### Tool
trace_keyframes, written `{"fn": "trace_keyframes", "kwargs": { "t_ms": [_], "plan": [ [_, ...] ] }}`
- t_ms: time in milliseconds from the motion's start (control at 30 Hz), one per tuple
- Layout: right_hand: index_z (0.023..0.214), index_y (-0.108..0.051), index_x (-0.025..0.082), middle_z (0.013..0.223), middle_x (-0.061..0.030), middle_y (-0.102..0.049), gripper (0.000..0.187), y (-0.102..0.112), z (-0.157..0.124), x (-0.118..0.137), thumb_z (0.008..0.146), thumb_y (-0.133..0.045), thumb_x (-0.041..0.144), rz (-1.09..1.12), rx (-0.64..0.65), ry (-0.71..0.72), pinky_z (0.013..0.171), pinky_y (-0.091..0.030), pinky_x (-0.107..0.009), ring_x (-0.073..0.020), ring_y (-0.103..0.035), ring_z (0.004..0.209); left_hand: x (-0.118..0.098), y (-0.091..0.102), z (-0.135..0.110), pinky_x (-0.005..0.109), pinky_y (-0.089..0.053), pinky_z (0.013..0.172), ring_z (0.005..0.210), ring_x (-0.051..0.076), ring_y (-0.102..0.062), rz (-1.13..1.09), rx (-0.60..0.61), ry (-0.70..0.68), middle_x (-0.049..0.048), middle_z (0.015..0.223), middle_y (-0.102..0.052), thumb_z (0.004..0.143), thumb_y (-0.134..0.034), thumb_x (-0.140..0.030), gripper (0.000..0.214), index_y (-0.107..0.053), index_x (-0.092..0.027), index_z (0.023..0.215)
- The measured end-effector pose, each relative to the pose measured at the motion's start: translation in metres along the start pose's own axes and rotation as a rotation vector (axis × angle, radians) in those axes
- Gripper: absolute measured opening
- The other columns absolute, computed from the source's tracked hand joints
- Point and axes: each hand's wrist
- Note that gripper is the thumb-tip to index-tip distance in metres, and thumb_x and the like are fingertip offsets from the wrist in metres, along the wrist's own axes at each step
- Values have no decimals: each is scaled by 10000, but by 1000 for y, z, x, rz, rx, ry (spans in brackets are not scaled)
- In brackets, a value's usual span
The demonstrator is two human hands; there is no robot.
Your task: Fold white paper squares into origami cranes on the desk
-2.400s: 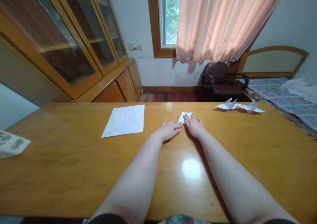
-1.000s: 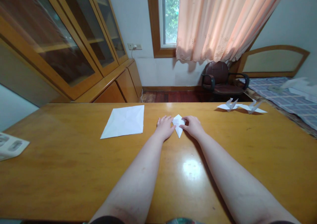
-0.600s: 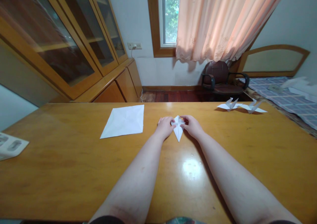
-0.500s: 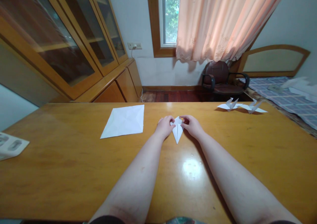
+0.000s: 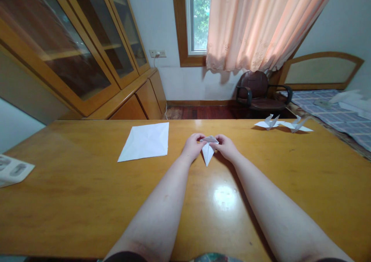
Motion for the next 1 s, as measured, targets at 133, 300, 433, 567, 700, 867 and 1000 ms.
{"fn": "trace_keyframes", "kwargs": {
  "t_ms": [133, 300, 433, 567, 700, 867, 1000],
  "plan": [
    [781, -523, 193, 648, 25, -598, 279, -1, 0, -1, 616, -689, 345, 162, 5, -69, 504, -420, -245, -120, -526, 525, 1, -3, -1, 253, -456, 686, 744, 142, -588, -148, 12, 70, 26, 826, -651, 727, -617, -182, 126, -631, -158, 849],
    [803, -541, 183, 702, 5, -639, 342, -1, 1, 0, 549, -741, 297, 275, -41, -97, 548, -444, -245, -132, -575, 595, 3, -5, -2, 228, -443, 649, 709, 126, -580, -255, 39, 85, 13, 809, -644, 741, -602, -208, 137, -607, -157, 868],
    [817, -566, 176, 707, -6, -653, 358, 0, 1, 2, 540, -756, 299, 348, -46, -108, 543, -438, -248, -138, -578, 593, 5, -8, -2, 226, -449, 655, 718, 126, -589, -380, 93, 115, 20, 824, -650, 749, -605, -221, 193, -598, -155, 930],
    [801, -592, 169, 690, 5, -639, 319, -1, 0, 1, 560, -746, 308, 390, -57, -115, 517, -406, -236, -122, -549, 565, 4, -9, -2, 233, -457, 675, 739, 136, -608, -437, 156, 137, 39, 830, -666, 743, -620, -218, 207, -614, -145, 937],
    [804, -612, 161, 695, -6, -641, 296, -3, 0, 0, 593, -727, 334, 346, 8, -120, 520, -396, -233, -123, -545, 576, 4, -8, -2, 221, -440, 609, 667, 129, -596, -425, 130, 167, 32, 760, -660, 751, -623, -253, 210, -622, -139, 927],
    [807, -645, 157, 714, -19, -658, 281, -2, 1, 2, 588, -700, 325, 277, -20, -74, 558, -398, -245, -132, -544, 603, 7, -9, -1, 199, -394, 542, 590, 107, -548, -436, 113, 158, 0, 683, -625, 753, -608, -255, 219, -630, -150, 944],
    [753, -665, 156, 613, -4, -620, 223, -1, 1, 5, 580, -656, 297, 271, -109, -101, 514, -351, -243, -112, -474, 520, 11, -12, 0, 194, -388, 555, 605, 97, -530, -465, 122, 137, -5, 697, -619, 747, -571, -204, 173, -657, -160, 890]
  ]
}}
Point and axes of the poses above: each hand's wrist, its own z-axis towards the middle knuckle, its own y-axis out of the back of the hand, x = y × z
